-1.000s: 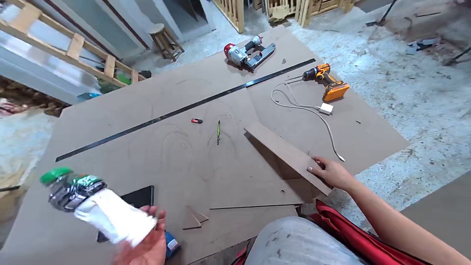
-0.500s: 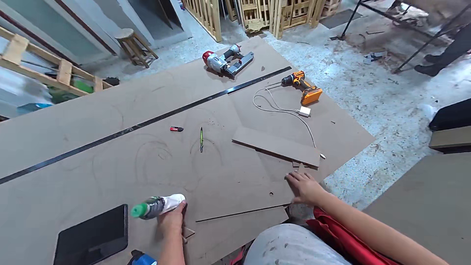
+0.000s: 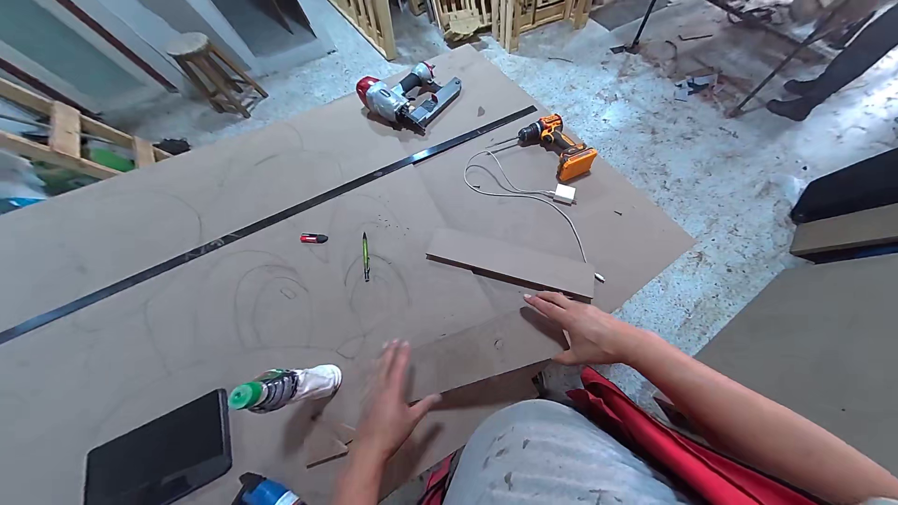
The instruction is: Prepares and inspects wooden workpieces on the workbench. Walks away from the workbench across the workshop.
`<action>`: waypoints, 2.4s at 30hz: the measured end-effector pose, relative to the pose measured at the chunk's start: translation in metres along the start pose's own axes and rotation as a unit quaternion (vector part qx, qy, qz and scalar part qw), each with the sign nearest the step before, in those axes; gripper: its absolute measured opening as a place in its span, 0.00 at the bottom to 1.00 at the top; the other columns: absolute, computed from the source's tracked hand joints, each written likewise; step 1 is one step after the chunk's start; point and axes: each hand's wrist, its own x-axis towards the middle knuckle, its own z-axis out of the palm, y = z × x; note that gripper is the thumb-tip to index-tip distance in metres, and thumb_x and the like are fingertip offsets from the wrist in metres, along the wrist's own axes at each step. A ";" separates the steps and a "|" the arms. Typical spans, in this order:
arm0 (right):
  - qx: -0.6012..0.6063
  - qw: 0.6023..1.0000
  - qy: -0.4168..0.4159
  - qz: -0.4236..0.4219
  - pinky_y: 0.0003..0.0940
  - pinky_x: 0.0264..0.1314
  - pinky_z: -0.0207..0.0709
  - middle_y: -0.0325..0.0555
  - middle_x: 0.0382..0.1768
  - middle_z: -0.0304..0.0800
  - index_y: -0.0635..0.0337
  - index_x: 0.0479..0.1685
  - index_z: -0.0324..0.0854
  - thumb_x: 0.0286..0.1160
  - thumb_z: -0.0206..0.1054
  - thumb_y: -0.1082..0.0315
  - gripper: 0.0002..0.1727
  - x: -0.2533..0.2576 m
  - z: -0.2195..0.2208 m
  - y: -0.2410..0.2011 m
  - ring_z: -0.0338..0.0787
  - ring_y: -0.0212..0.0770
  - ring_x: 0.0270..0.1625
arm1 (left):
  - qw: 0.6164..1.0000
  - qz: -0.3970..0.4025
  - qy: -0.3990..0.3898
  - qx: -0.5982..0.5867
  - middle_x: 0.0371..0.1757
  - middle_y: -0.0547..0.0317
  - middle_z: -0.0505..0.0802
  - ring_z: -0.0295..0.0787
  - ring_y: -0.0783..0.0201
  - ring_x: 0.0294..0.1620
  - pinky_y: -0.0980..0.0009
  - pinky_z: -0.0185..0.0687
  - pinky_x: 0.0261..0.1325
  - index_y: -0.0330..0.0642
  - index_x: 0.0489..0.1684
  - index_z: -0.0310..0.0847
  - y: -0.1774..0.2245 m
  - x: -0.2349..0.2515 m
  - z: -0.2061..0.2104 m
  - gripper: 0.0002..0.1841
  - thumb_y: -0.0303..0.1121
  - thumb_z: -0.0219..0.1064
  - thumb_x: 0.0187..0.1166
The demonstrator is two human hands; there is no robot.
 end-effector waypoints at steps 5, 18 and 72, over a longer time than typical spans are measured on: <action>-0.021 1.000 0.012 -0.009 0.49 0.58 0.88 0.41 0.86 0.64 0.33 0.96 0.50 0.50 0.89 0.49 0.65 -0.009 -0.046 -0.026 0.87 0.43 0.67 | 0.978 0.056 -0.171 0.108 0.93 0.49 0.63 0.53 0.49 0.94 0.39 0.38 0.94 0.56 0.97 0.46 0.046 0.049 0.008 0.66 0.62 0.85 0.52; 0.488 0.838 0.238 0.061 0.46 0.52 0.94 0.51 0.54 0.95 0.51 0.83 0.73 0.76 0.71 0.69 0.32 -0.056 -0.023 -0.018 0.97 0.49 0.48 | 0.977 0.151 0.107 0.105 0.80 0.51 0.79 0.73 0.43 0.80 0.35 0.67 0.79 0.64 0.86 0.72 0.066 0.009 -0.072 0.52 0.63 0.78 0.46; 0.501 0.814 0.281 -0.083 0.44 0.55 0.92 0.53 0.54 0.95 0.55 0.72 0.83 0.88 0.62 0.54 0.22 -0.062 -0.067 -0.045 0.97 0.51 0.50 | 0.981 0.112 0.146 -0.063 0.77 0.57 0.84 0.82 0.59 0.75 0.53 0.85 0.69 0.61 0.81 0.79 0.082 -0.015 -0.188 0.49 0.72 0.76 0.53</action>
